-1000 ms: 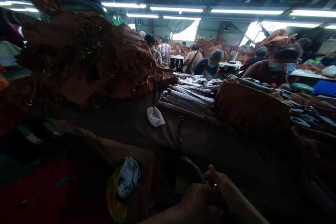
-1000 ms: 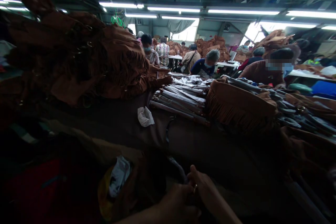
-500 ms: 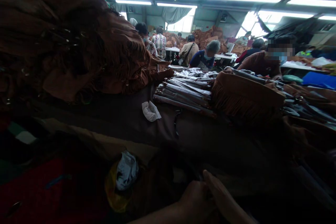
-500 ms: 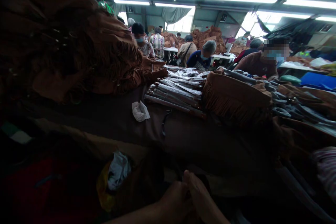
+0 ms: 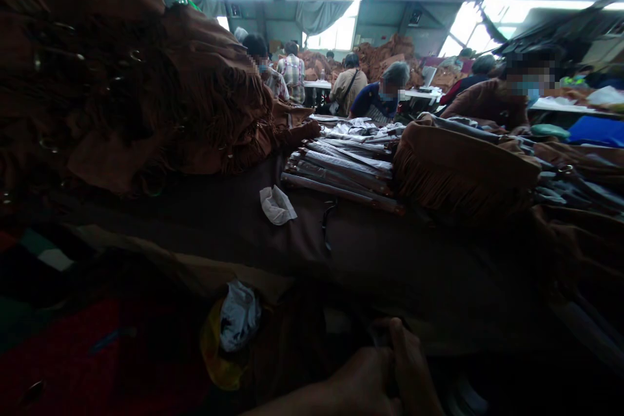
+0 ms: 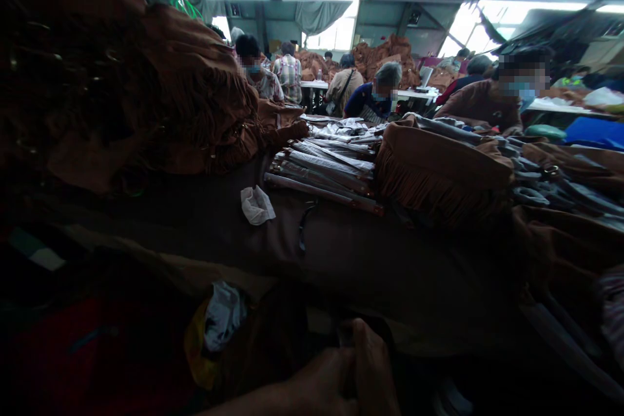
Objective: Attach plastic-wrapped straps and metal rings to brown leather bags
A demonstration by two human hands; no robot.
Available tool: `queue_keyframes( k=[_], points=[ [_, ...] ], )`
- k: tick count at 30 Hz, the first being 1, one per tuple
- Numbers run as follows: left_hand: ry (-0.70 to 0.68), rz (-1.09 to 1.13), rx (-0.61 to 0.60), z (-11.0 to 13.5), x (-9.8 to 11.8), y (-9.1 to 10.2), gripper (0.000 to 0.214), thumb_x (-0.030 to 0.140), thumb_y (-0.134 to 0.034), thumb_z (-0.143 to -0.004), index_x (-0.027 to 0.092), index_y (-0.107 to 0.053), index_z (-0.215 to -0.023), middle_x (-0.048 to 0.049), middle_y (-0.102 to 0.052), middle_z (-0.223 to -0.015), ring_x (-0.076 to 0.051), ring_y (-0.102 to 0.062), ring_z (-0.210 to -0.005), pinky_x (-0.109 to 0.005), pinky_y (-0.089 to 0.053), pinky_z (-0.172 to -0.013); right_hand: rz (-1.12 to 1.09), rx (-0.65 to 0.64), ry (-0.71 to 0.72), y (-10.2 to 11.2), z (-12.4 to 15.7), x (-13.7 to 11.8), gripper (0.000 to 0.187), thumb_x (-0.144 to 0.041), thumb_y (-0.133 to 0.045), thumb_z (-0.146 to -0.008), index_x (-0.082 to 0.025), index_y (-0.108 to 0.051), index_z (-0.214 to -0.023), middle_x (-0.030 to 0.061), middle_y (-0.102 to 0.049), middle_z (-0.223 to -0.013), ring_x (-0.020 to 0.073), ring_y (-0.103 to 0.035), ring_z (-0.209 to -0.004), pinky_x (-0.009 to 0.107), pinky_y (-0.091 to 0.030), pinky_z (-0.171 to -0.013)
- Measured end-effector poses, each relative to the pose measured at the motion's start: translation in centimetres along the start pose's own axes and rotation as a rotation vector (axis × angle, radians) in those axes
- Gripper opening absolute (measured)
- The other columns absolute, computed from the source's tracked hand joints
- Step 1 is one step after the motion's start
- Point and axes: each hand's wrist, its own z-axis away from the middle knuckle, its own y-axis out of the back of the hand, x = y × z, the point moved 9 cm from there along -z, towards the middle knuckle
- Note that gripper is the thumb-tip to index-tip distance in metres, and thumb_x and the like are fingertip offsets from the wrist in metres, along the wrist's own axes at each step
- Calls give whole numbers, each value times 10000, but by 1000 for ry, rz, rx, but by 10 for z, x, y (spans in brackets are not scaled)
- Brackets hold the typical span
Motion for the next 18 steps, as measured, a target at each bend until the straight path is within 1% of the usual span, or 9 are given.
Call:
queue_keyframes(
  k=[4,5,7,9,11,12,14,16,18],
  points=[
    [-22,-45,-11,6,9,3,220,209,-676,-624,125,-667,-828,10,-612,-734,-129,-528,-676,-208,-413,-596,-15,-25,35,-10,-2,0,804,-815,-227,-839,-181,-720,-801,126,-709,-825,299,-648,-861,399,-510,-772],
    [-34,-5,-13,6,11,3,219,203,-668,-628,125,-671,-833,10,-616,-741,-125,-529,-673,-209,-412,-602,-21,-17,28,-11,-3,1,798,-814,-238,-839,-180,-720,-795,133,-711,-834,306,-647,-883,401,-511,-780],
    [-40,144,-17,4,11,4,244,207,-672,-631,126,-681,-860,6,-629,-767,-123,-545,-690,-219,-423,-640,-41,-10,-1,-12,-7,8,786,-811,-266,-842,-173,-725,-811,148,-716,-904,325,-635,-974,421,-502,-848],
    [36,302,-4,-1,0,5,310,232,-730,-573,117,-688,-858,-4,-636,-764,-134,-560,-690,-240,-438,-657,-84,-63,-21,-12,-10,16,780,-794,-276,-859,-162,-732,-889,148,-714,-995,330,-616,-1059,446,-485,-919],
    [127,395,61,-8,-14,12,414,223,-789,-463,107,-693,-848,-16,-643,-757,-152,-572,-681,-262,-448,-647,-125,-151,-2,-7,-10,20,751,-757,-281,-890,-163,-726,-999,132,-704,-1075,316,-608,-1105,448,-480,-953],
    [143,422,90,-10,-19,17,461,204,-802,-424,101,-698,-861,-25,-650,-774,-163,-580,-694,-273,-453,-655,-126,-178,30,-1,-9,20,718,-740,-305,-897,-171,-720,-1043,123,-702,-1095,307,-613,-1104,439,-491,-949],
    [105,468,115,-14,-20,24,540,183,-808,-415,98,-706,-939,-44,-665,-846,-180,-595,-754,-287,-456,-700,-74,-178,148,16,-5,14,605,-698,-434,-881,-204,-707,-1100,107,-698,-1124,292,-635,-1073,411,-523,-919],
    [58,483,87,-15,-18,27,580,200,-827,-431,99,-705,-989,-42,-657,-866,-173,-588,-776,-278,-444,-716,19,-129,315,33,2,1,513,-633,-612,-818,-232,-696,-1127,98,-693,-1133,283,-651,-1042,378,-553,-879],
    [44,475,66,-14,-17,26,567,245,-852,-448,92,-702,-974,-23,-628,-814,-144,-559,-731,-256,-425,-685,106,-99,484,40,10,-13,462,-554,-715,-779,-247,-692,-1124,86,-698,-1110,262,-668,-1002,332,-576,-834]
  ],
)
